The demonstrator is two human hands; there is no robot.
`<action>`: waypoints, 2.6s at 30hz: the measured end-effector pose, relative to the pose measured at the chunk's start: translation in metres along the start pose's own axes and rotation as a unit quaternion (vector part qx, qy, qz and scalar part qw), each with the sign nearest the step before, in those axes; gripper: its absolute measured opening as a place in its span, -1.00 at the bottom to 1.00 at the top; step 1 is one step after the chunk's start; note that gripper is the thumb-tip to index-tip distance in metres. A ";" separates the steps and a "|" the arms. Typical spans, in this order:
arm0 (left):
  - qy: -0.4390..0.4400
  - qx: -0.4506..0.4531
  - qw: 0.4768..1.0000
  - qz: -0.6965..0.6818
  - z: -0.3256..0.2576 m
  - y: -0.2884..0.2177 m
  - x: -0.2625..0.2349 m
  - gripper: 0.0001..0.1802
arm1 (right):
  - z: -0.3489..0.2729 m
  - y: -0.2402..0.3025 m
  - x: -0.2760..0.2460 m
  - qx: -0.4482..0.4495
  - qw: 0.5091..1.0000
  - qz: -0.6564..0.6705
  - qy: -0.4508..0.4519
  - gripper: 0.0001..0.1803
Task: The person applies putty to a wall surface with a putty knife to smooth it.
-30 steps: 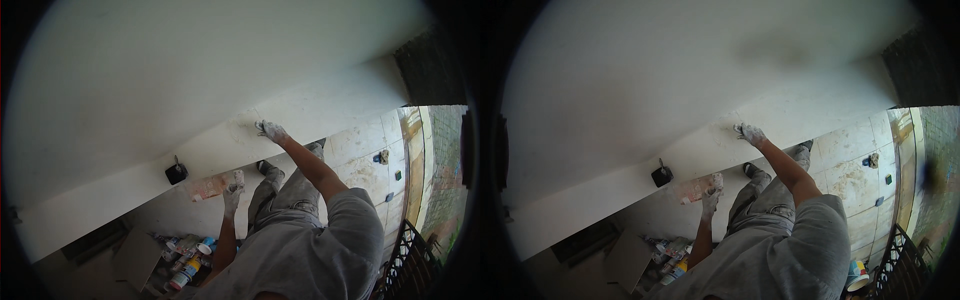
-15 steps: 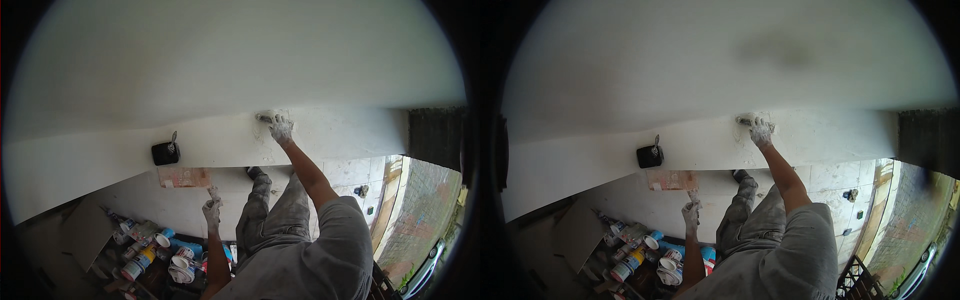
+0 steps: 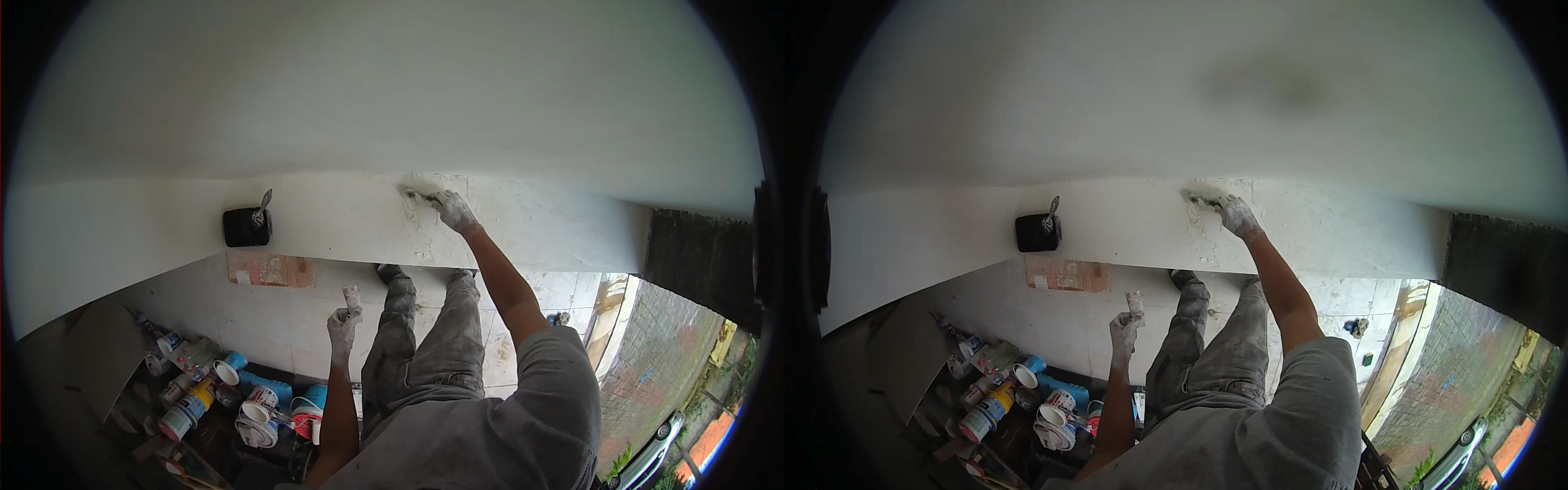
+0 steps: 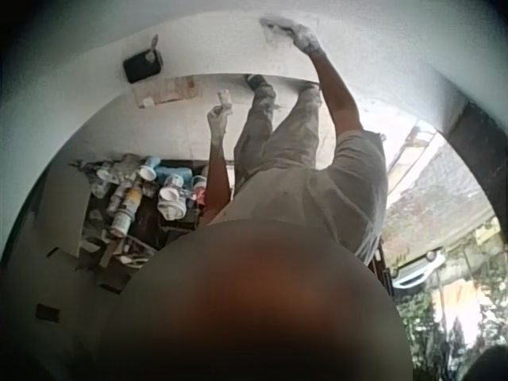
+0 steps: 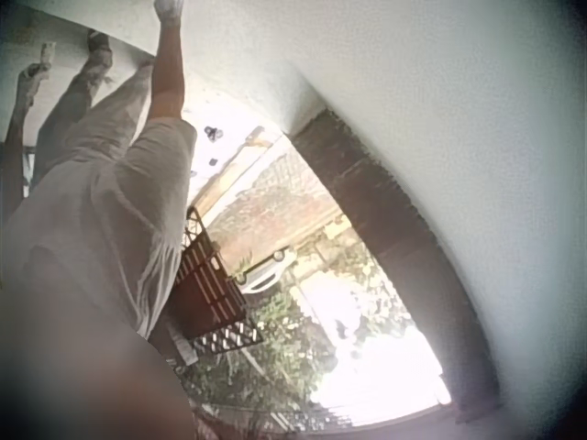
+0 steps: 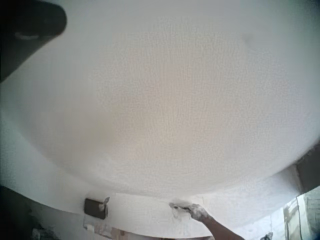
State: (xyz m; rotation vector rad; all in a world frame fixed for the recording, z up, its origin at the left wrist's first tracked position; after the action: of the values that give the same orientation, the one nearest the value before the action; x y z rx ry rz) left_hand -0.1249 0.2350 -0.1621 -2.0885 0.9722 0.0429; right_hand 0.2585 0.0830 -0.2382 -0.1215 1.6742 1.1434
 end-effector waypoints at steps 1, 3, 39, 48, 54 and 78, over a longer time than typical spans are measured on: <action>-0.015 0.000 1.000 0.014 0.002 0.004 -0.011 -0.80 | 0.003 0.011 -0.006 0.007 0.999 0.000 -0.041 -0.60; -0.035 -0.010 0.998 0.045 0.004 0.007 -0.023 -0.80 | 0.005 0.022 -0.013 0.015 0.997 -0.002 -0.080 -0.60; -0.013 0.014 1.000 0.004 0.006 0.044 -0.026 -0.85 | -0.012 0.028 0.029 0.048 0.986 -0.054 -0.150 -0.23; -0.029 0.007 0.998 0.047 -0.005 0.038 -0.028 -0.80 | -0.008 0.018 0.029 0.110 0.953 -0.153 -0.238 -0.37; -0.020 0.024 0.999 0.039 -0.002 0.051 -0.032 -0.85 | -0.019 0.032 0.036 -0.052 0.965 -0.128 -0.222 -0.49; -0.004 0.001 0.999 0.036 0.000 0.043 -0.014 -0.81 | -0.073 0.017 0.077 -0.140 0.984 0.095 -0.059 -0.36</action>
State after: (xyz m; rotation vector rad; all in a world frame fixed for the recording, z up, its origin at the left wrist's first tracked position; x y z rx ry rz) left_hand -0.1629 0.2278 -0.1862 -2.0501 1.0414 0.0879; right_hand 0.1646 0.0727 -0.2888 -0.0702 1.4372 1.4988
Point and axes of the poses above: each hand's wrist, its own z-axis towards the middle knuckle, its own x-axis out of the palm, y = z × x, the point moved 4 cm from there along z, towards the middle knuckle, and after that the axes turned 8 degrees about -y, right-handed, at the moved point
